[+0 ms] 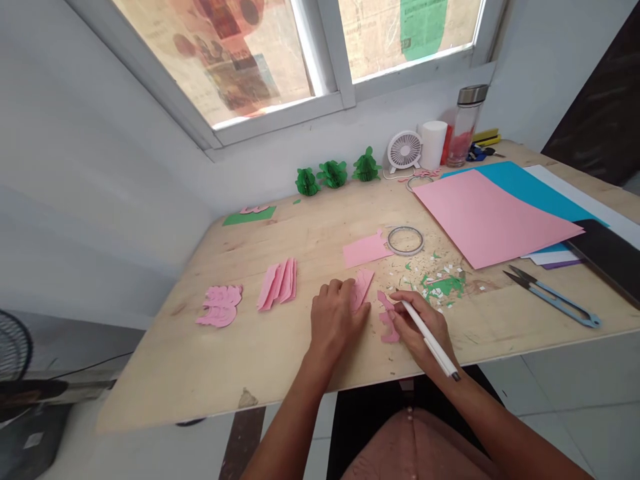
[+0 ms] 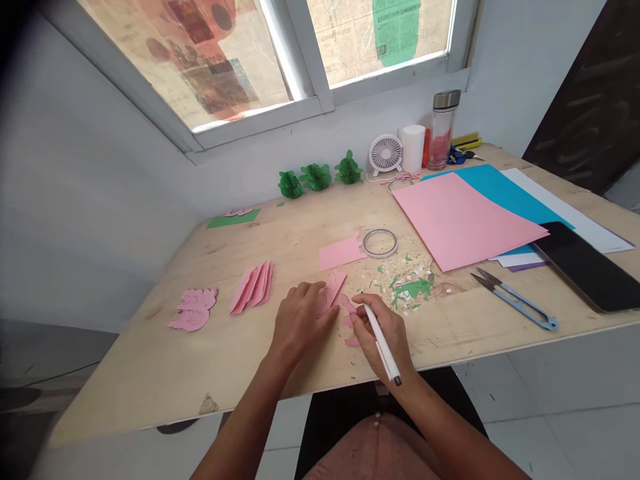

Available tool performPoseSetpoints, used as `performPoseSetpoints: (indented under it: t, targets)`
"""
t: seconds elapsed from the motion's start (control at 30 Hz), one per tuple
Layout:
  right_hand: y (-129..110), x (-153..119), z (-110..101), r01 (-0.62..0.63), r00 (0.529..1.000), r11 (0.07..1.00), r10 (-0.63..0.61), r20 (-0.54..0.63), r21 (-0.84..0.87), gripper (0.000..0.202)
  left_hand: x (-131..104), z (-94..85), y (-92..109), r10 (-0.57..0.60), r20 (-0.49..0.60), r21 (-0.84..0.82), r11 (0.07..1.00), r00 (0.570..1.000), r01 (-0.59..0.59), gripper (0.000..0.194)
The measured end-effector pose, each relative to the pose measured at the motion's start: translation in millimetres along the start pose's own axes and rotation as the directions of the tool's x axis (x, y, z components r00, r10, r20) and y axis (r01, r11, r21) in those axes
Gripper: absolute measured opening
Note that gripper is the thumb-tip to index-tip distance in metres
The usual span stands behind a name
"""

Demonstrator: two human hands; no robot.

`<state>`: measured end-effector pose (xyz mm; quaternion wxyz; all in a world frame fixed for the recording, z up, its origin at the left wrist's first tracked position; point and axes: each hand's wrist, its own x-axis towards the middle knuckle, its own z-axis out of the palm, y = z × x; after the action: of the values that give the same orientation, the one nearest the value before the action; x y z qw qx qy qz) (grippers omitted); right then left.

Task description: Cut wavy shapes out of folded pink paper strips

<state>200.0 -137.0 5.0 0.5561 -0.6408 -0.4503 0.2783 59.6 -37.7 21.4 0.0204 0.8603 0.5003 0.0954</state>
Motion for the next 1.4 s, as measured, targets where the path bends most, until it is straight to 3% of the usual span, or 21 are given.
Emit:
performPoseSetpoints:
  t: [0.2, 0.47, 0.67, 0.87, 1.1, 1.27, 1.4]
  targets:
    - [0.2, 0.1, -1.0, 0.013, 1.0, 1.0, -0.013, -0.004, -0.016, 0.019, -1.6, 1.9, -1.3, 0.018, -0.006, 0.086, 0.996, 1.0, -0.017, 0.012]
    - [2.8, 0.8, -1.0, 0.019, 1.0, 1.0, -0.019, 0.013, -0.018, 0.02, -11.1, 0.0, -37.0, -0.069, -0.023, 0.189, 0.979, 0.997, 0.072, 0.024]
    - [-0.2, 0.7, -1.2, 0.008, 1.0, 1.0, -0.008, 0.011, -0.021, 0.019, 9.3, -5.9, -70.7, -0.163, -0.042, 0.277, 0.946, 0.986, 0.169, 0.025]
    - [0.8, 0.4, -1.2, -0.002, 1.0, 1.0, 0.002, 0.025, -0.002, 0.019, 21.4, -2.8, -88.5, -0.246, -0.082, 0.301, 0.918, 0.966, 0.259, 0.031]
    - [2.8, 1.1, -0.8, 0.017, 0.999, 1.0, -0.017, 0.033, -0.016, 0.018, 4.3, -1.2, -93.1, -0.165, -0.153, 0.298, 0.932, 0.974, 0.204, 0.035]
    - [1.8, 0.6, -0.5, 0.005, 0.999, 1.0, -0.004, 0.036, -0.014, 0.018, -8.4, 0.8, -104.0, -0.151, -0.293, 0.283, 0.93, 0.944, 0.236, 0.043]
    - [4.1, 0.6, -0.1, 0.002, 0.999, 1.0, -0.002, 0.041, -0.006, 0.018, -6.2, 5.9, -114.5, -0.267, -0.152, 0.212, 0.932, 0.952, 0.296, 0.054]
